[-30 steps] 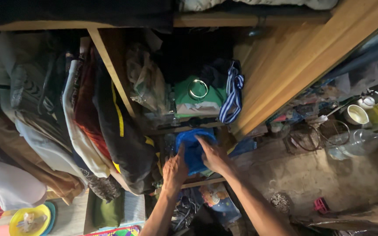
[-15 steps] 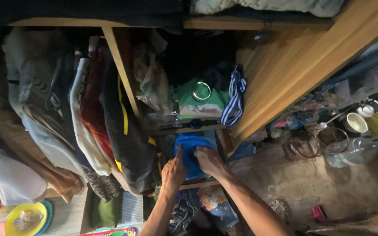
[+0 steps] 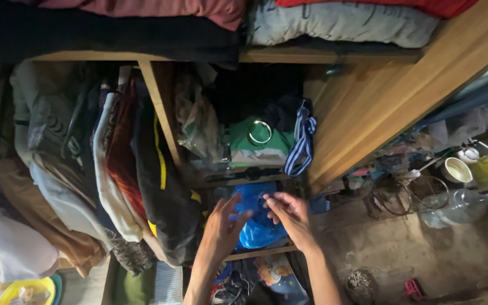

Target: The person opens a small plastic bottle, places it in a blue plastic bag, and puts the bag into a wooden shelf. They then handle a small white box, a brown leather wallet, and a clear plastic bag containing small items, placing each into the shelf.

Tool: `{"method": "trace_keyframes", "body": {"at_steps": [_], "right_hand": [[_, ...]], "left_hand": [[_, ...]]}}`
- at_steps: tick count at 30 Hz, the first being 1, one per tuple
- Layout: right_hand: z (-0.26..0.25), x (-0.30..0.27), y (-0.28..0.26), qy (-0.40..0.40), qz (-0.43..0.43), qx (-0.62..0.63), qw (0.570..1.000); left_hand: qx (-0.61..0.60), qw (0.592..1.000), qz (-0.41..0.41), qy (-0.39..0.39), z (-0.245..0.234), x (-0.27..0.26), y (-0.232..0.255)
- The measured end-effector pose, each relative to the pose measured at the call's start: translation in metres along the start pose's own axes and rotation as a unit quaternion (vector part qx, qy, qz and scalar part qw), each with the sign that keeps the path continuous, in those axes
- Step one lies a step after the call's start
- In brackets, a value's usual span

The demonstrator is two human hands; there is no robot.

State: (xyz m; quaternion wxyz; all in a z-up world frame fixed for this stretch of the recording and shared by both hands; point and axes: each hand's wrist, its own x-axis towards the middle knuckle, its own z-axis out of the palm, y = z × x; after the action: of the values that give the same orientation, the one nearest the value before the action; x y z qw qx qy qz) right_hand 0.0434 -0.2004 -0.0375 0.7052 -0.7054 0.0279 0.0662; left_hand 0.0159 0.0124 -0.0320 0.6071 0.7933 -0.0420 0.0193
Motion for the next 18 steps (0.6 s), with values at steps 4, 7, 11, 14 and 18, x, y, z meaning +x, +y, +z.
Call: {"method": "trace_keyframes", "body": {"at_steps": [4, 7, 11, 14, 18], "right_hand": [[0.004, 0.001, 0.006, -0.010, -0.056, -0.044, 0.997], [0.002, 0.001, -0.001, 0.023, -0.106, -0.036, 0.993], [0.004, -0.005, -0.020, 0.018, -0.057, 0.173, 0.983], [0.013, -0.006, -0.023, 0.027, -0.038, 0.152, 0.987], [0.021, -0.004, -0.024, 0.052, -0.013, 0.122, 0.991]], "left_hand": [[-0.145, 0.989, 0.017, 0.013, 0.009, 0.010, 0.035], [-0.141, 0.989, 0.002, 0.036, 0.012, 0.011, 0.034], [-0.150, 0.987, -0.005, 0.053, 0.014, 0.012, 0.026], [-0.164, 0.984, 0.041, 0.056, 0.017, 0.011, 0.023], [-0.355, 0.934, -0.015, -0.032, 0.031, 0.008, 0.003]]}}
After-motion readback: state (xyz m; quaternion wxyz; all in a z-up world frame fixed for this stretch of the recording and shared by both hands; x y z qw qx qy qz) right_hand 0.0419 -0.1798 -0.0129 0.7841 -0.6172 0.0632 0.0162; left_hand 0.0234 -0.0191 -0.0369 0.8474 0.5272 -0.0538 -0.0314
